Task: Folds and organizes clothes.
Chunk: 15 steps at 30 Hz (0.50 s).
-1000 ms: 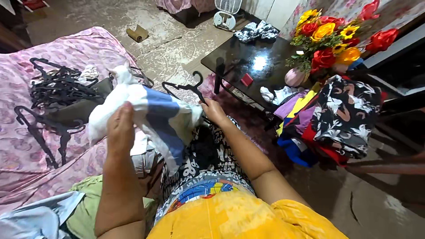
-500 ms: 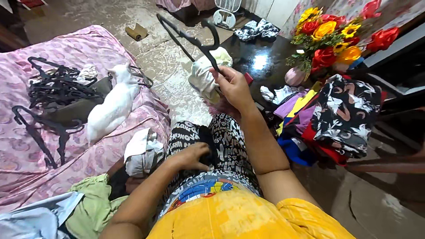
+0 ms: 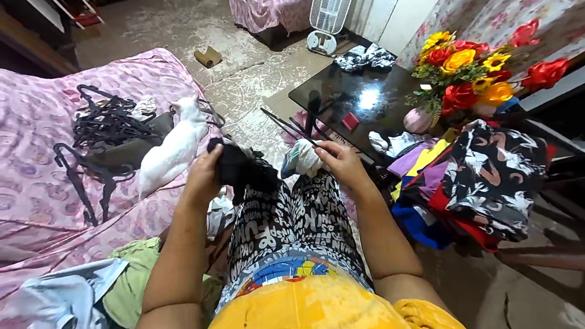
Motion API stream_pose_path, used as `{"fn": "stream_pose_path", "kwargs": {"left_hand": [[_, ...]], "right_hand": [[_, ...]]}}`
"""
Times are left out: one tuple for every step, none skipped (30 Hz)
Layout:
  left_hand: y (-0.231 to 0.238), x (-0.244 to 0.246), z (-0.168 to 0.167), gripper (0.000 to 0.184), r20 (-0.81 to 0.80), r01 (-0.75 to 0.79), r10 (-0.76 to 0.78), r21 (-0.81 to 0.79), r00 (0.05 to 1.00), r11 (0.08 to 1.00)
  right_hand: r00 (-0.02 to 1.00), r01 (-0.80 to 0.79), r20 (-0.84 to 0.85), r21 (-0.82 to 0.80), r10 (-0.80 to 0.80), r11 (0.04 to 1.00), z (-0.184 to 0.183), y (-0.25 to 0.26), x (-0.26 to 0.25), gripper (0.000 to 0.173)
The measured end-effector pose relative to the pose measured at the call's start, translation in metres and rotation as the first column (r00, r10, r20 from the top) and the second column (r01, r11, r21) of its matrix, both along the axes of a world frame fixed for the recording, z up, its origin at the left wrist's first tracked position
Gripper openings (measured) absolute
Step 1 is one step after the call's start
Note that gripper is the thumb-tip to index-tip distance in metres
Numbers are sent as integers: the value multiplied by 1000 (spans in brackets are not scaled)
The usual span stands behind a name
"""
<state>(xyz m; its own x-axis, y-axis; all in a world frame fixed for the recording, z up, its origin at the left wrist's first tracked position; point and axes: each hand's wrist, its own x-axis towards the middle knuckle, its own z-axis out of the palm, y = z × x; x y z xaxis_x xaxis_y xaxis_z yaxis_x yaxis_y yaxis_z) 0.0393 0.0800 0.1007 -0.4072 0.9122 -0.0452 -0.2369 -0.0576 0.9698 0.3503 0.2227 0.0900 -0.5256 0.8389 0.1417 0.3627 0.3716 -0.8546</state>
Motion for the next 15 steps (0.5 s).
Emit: {"fn": "stream_pose_path", "kwargs": {"left_hand": [[-2, -9, -5, 43, 120, 8, -18, 81, 993, 997], [-3, -18, -18, 54, 199, 12, -36, 119, 979, 993], [-4, -23, -36, 62, 217, -11, -2, 54, 976, 998], [-4, -24, -58, 62, 179, -10, 22, -64, 984, 998], [-5, -21, -77, 53, 105, 27, -6, -195, 994, 981], [-6, -19, -91, 38, 65, 91, -75, -281, 995, 955], [-6, -16, -96, 25, 55, 121, -109, -326, 992, 937], [-6, -13, -95, 19, 52, 121, -110, -340, 993, 933], [-7, -10, -88, 17, 37, 91, -83, -333, 996, 939], [-7, -7, -78, 17, 17, 58, -55, -313, 998, 948], [-7, -5, -65, 20, 1, 43, -45, -281, 999, 959], [-7, -3, -50, 24, -3, 57, -59, -248, 998, 967], [-9, 1, -34, 29, -4, 84, -86, -216, 996, 973], [-11, 6, -18, 32, -7, 113, -117, -183, 993, 977], [-12, 12, -4, 33, 0, 126, -127, -141, 992, 982]], "right_hand": [[1000, -1, 1, -1, 1, 1000, -1, -1, 1, 29], [1000, -2, -4, -5, 2, 1000, -3, -3, 2, 30], [1000, -4, -9, -13, 4, 1000, -4, -3, 2, 30], [1000, -7, -12, -23, 7, 1000, -6, -3, 2, 29], [1000, -16, -10, -32, 15, 999, -7, -2, 2, 28], [1000, -26, -1, -37, 26, 999, -8, -1, 1, 27], [999, -38, 11, -47, 39, 998, -10, -2, 0, 27], [998, -49, 24, -56, 50, 997, -12, -2, 0, 27], [997, -60, 36, -63, 62, 996, -14, -4, -1, 27], [997, -64, 39, -69, 67, 996, -15, -5, -2, 26], [997, -63, 28, -79, 65, 995, -15, -5, -4, 25], [998, -60, 5, -100, 61, 993, -15, -6, -8, 25], [998, -66, -24, -132, 63, 989, -16, -8, -13, 26], [996, -83, -57, -173, 74, 981, -17, -11, -20, 29], [992, -108, -89, -215, 91, 971, -19, -15, -28, 36]]}}
